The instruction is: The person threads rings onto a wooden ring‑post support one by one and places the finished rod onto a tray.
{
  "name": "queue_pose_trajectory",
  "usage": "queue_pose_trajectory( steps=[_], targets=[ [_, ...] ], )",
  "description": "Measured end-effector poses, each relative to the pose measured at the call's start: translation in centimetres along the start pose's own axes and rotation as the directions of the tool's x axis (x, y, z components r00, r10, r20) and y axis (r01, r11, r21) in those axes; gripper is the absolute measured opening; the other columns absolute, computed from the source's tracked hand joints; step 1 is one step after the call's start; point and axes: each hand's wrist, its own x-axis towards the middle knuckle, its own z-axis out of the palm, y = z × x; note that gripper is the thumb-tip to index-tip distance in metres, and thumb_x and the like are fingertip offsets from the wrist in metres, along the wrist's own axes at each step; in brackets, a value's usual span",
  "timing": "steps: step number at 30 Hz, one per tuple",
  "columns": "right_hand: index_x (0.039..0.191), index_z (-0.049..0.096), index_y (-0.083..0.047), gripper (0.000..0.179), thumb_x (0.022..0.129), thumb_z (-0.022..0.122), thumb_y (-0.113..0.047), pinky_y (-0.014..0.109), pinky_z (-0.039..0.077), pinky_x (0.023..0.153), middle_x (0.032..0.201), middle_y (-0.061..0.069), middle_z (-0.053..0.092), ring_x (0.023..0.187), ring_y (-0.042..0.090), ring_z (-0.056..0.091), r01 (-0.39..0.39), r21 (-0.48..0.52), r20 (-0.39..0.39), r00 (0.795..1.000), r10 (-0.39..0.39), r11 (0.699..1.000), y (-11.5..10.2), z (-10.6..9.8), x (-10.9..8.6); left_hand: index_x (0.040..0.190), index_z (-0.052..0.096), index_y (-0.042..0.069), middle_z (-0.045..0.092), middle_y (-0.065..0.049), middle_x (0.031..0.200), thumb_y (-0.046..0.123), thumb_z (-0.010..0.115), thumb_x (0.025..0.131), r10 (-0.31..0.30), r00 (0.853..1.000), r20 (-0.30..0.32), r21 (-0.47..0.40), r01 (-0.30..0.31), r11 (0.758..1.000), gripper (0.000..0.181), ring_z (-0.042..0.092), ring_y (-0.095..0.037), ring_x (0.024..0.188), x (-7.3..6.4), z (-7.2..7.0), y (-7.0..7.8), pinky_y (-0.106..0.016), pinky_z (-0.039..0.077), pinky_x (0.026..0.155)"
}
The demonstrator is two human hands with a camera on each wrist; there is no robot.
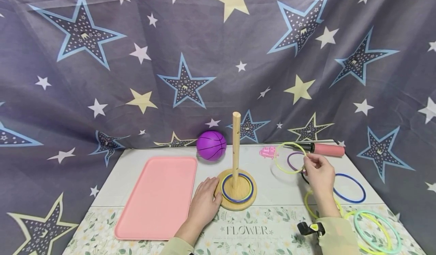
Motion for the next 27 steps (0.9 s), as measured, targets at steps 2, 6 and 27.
queue_pose_trajectory(
  steps=[2, 6, 27],
  targets=[
    [0.122, 0.079, 0.0, 0.024, 0.104, 0.075, -0.015, 0.014, 0.05, 0.05, 0.076, -0.009, 0.07, 0.058, 0.004, 0.063, -0.004, 0.007, 0.016, 1.0, 0.004, 1.0, -0.5, 0.1, -0.2, 0.153, 0.061, -0.004, 0.06, -0.023, 0.157, 0.017, 0.068, 0.105, -0.001, 1.0, 0.0, -0.002, 0.001, 1.0, 0.053, 0.048, -0.042, 0.153, 0.0, 0.0, 0.0, -0.057, 0.031, 0.132],
    [0.122, 0.078, 0.0, 0.023, 0.104, 0.076, -0.015, 0.014, 0.051, 0.051, 0.074, -0.009, 0.07, 0.058, 0.003, 0.062, -0.001, 0.039, 0.043, 0.999, -0.001, 0.999, -1.3, 0.4, -0.4, 0.153, 0.061, -0.004, 0.06, -0.023, 0.157, 0.017, 0.068, 0.105, -0.002, 1.0, -0.001, -0.004, 0.002, 1.0, 0.053, 0.048, -0.043, 0.153, 0.0, -0.1, 0.1, -0.058, 0.031, 0.132],
    [0.122, 0.077, 0.0, 0.021, 0.104, 0.077, -0.011, 0.018, 0.056, 0.053, 0.078, 0.0, 0.072, 0.061, 0.008, 0.062, -0.021, 0.226, 0.136, 0.991, -0.01, 0.974, -5.6, 1.7, -2.3, 0.154, 0.06, -0.003, 0.059, -0.023, 0.158, 0.018, 0.069, 0.105, 0.003, 1.0, 0.001, -0.005, -0.003, 1.0, 0.053, 0.048, -0.042, 0.154, 0.0, 0.1, -0.1, -0.057, 0.031, 0.132]
  ],
)
